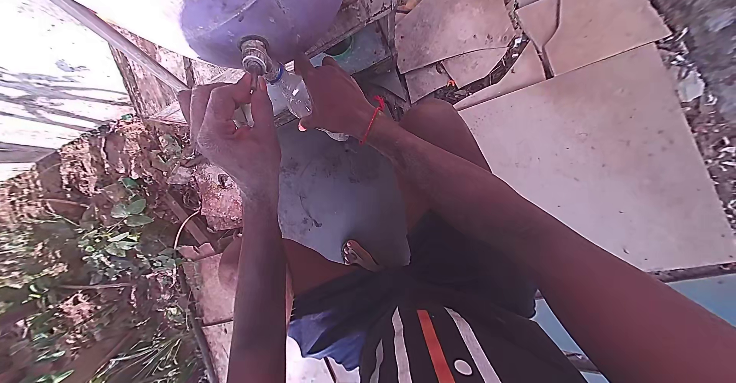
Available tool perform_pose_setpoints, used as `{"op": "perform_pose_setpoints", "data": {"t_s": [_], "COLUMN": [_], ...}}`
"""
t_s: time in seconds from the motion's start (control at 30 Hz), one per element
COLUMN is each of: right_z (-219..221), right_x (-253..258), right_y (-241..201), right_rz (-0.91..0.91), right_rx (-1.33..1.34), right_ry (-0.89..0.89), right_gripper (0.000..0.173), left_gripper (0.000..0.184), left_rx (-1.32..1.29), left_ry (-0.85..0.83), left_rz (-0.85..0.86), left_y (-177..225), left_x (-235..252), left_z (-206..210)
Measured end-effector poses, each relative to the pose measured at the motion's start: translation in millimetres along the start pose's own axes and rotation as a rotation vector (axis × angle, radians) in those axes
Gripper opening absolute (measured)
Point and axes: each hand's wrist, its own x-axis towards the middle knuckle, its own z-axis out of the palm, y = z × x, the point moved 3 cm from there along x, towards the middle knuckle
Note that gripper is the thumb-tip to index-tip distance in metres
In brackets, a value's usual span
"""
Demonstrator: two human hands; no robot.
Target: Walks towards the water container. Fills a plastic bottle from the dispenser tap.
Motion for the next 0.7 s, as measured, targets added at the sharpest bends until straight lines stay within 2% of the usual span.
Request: {"op": "perform_pose_setpoints", "data": {"t_s": [0.7], "right_z": [0.2], "right_x": [-0.5], "right_y": [-0.8], "right_rz": [-0.009], "right_rx": [-0.023], "right_ry": [-0.004], "right_gripper": [0.102], "left_gripper": [0.008], "left_rx": [-0.004], "left_ry": [0.01], "left_rz": [0.014], "left_y": [-0.9], "left_x": [0.0], "left_z": [0.6]}}
